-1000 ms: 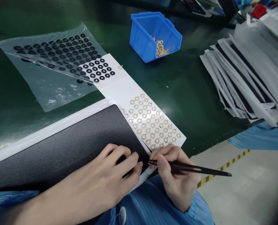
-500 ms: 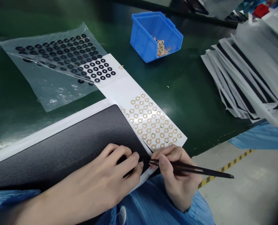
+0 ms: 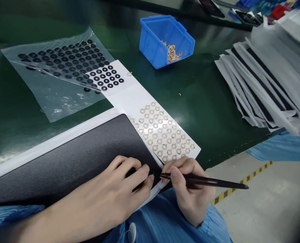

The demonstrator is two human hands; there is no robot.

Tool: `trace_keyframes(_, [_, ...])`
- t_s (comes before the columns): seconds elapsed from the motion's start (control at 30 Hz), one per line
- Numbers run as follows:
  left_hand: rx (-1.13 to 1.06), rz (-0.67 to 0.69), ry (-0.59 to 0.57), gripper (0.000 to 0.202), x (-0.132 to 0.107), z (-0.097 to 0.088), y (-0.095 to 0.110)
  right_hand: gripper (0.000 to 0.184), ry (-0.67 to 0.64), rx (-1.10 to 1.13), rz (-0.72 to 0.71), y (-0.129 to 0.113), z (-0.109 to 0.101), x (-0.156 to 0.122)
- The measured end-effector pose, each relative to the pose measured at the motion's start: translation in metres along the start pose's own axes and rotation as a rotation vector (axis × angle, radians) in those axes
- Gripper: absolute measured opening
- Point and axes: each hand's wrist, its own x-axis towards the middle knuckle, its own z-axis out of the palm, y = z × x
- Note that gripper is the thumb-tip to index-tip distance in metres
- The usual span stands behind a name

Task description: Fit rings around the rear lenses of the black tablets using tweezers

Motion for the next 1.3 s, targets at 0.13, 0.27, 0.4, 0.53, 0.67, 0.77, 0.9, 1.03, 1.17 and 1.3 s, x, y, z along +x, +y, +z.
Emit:
trace_keyframes(0.13, [-0.004,0.0,0.004,0.029,-0.0007,-0.0004,0.0007,0.019,0.038,-0.026,-0.022,-0.0014,0.0007,-0.0023])
trace_keyframes(0.27, [0.001,-0.003,0.004,0.026,-0.0002,-0.0004,0.0006,0.019,0.031,-0.055,-0.019,-0.004,0.0009,-0.0014])
trace_keyframes(0.4, [-0.006,-0.005,0.0,0.027,-0.0006,0.0005,0.0004,0.019,0.012,-0.065,-0.008,-0.0058,0.0009,0.0003])
trace_keyframes(0.53, [-0.006,-0.006,-0.003,0.028,-0.0014,0.0014,0.0004,0.02,0.004,-0.068,0.011,-0.0059,0.0014,-0.0003])
trace_keyframes(0.67, [0.001,-0.002,-0.005,0.028,-0.0015,0.0013,0.0008,0.019,0.001,-0.054,0.023,-0.0059,0.0023,-0.001])
trace_keyframes(0.77, [0.006,0.001,-0.005,0.028,-0.001,0.0013,0.0007,0.019,0.001,-0.058,0.019,-0.0057,0.0021,-0.0006])
trace_keyframes(0.9, [0.005,0.0,-0.003,0.025,-0.0005,0.0013,0.0002,0.018,-0.023,-0.023,0.018,-0.0043,0.0006,-0.0004])
trace_keyframes(1.03, [-0.004,0.002,-0.006,0.027,-0.001,0.0003,0.0002,0.018,-0.012,0.031,-0.002,-0.0027,0.0001,-0.0011])
trace_keyframes(1.17, [0.003,0.011,-0.001,0.029,-0.001,-0.0006,0.0008,0.019,0.03,0.006,-0.024,-0.0019,0.001,-0.0023])
trace_keyframes(1.3, [-0.005,0.0,-0.018,0.027,-0.0003,-0.0011,0.0015,0.019,0.021,-0.04,-0.021,-0.0021,0.0006,-0.0037])
